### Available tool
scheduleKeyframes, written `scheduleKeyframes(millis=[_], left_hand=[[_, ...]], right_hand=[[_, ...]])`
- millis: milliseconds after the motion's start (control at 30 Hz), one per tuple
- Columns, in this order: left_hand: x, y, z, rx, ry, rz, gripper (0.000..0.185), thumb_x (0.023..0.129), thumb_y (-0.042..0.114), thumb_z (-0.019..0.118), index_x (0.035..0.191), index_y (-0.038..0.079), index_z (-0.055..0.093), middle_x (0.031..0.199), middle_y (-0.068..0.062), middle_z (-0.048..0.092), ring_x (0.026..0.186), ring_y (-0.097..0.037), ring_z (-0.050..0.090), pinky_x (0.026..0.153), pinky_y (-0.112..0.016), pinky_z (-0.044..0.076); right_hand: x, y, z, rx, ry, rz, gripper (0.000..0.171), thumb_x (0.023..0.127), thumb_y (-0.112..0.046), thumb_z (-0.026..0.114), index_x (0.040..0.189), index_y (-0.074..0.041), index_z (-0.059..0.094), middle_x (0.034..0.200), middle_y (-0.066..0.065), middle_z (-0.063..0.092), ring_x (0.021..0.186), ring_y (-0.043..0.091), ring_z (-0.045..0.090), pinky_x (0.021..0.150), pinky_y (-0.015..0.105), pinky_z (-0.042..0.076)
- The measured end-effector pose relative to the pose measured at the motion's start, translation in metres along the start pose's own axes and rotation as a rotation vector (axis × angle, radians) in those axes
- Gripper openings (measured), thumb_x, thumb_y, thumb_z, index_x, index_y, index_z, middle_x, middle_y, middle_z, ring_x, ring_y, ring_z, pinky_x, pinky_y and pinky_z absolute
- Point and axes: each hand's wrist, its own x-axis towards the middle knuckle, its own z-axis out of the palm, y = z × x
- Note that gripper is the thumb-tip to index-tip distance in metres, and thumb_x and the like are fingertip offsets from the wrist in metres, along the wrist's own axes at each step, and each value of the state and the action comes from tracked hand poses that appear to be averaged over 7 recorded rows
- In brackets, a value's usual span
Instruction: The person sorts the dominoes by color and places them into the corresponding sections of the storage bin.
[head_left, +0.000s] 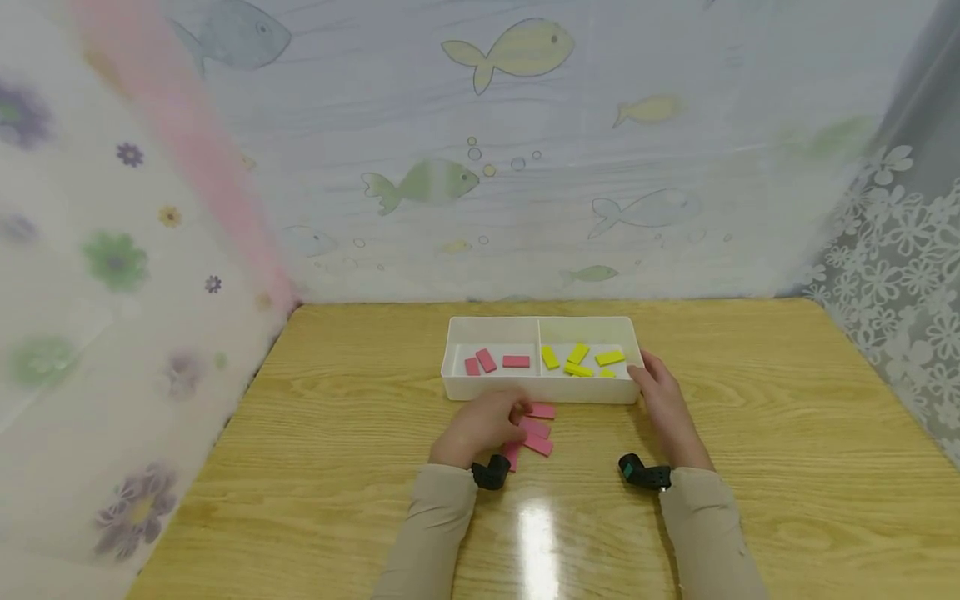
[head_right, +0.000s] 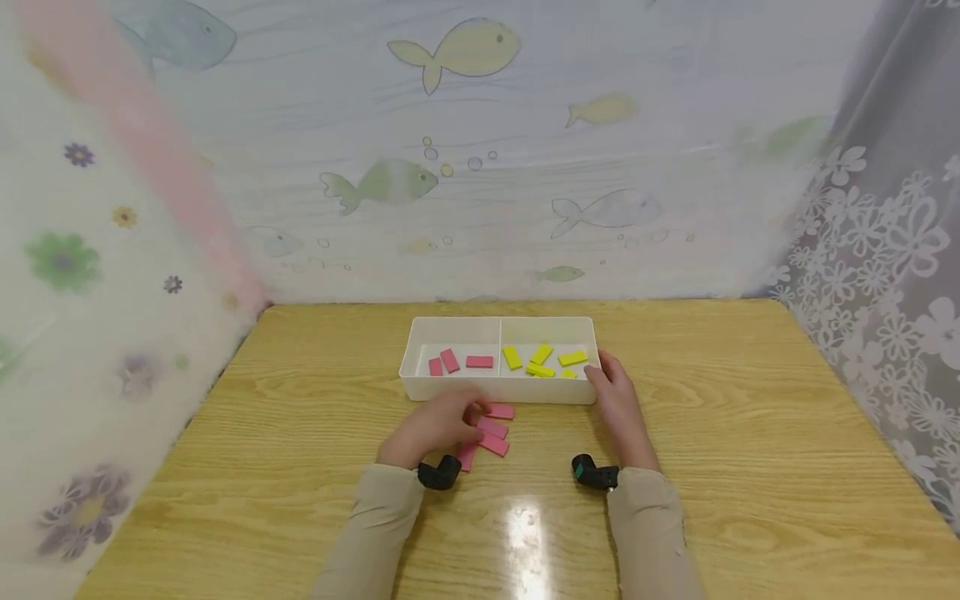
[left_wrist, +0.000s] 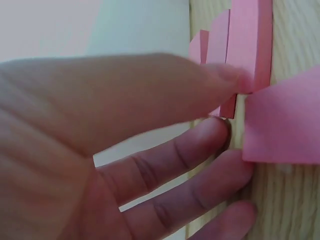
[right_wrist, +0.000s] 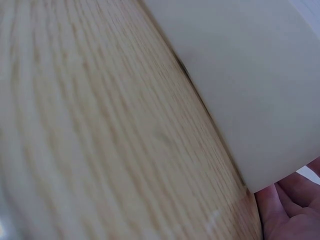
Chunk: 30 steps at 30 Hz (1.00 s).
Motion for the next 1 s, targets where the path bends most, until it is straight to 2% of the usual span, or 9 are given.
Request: scheduleKeyframes(millis=[233,367,500,733,1000], left_hand=[[0.0005,0.0032,0.0015,-0.044,-0.013,-0.036,0.014,0.08,0.012,0.065,0.093,0.013,0.06,0.072,0.003,0.052,0.063,-0.011,0.049,0.058,-0.024,0.041],[0.0015,-0.0003,0.0015,-0.088,-0.012,-0.025,0.007,0.081,0.012,0.064,0.086,0.013,0.059,0.07,0.002,0.055,0.061,-0.011,0.052,0.057,-0.024,0.042],[0.0018,-0.003,0.0011,-0.068,0.007,-0.008,0.007,0.08,0.013,0.065,0.082,0.013,0.059,0.07,0.005,0.055,0.063,-0.009,0.05,0.058,-0.023,0.042],[-0.0008,-0.0004,-0.0005,-0.081,-0.016,-0.025,0.008,0.08,0.017,0.066,0.079,0.013,0.06,0.062,0.001,0.056,0.053,-0.01,0.051,0.052,-0.025,0.042],[-0.0032,0.0024,-0.0034,-0.048,-0.031,-0.029,0.007,0.08,0.015,0.066,0.08,0.012,0.059,0.067,0.003,0.055,0.058,-0.01,0.05,0.054,-0.025,0.041]], right_hand=[[-0.0004,-0.0001,-0.001,0.009,-0.001,-0.01,0.064,0.094,-0.041,0.037,0.144,-0.011,0.012,0.147,0.009,0.014,0.133,0.025,0.013,0.105,0.046,0.014],[-0.0003,-0.0004,-0.0007,0.008,-0.001,-0.006,0.064,0.094,-0.042,0.038,0.144,-0.011,0.013,0.147,0.008,0.015,0.132,0.024,0.014,0.105,0.046,0.015],[-0.0005,-0.0002,-0.0003,0.011,-0.001,-0.006,0.063,0.094,-0.041,0.038,0.144,-0.012,0.013,0.147,0.008,0.015,0.132,0.024,0.015,0.105,0.045,0.015],[0.0007,-0.001,0.0003,0.013,0.005,-0.008,0.063,0.094,-0.04,0.038,0.144,-0.01,0.014,0.147,0.008,0.016,0.132,0.024,0.015,0.105,0.045,0.016],[0.0014,0.0,0.0,0.018,0.001,-0.008,0.063,0.094,-0.039,0.038,0.143,-0.008,0.015,0.146,0.011,0.017,0.132,0.025,0.015,0.105,0.045,0.015]])
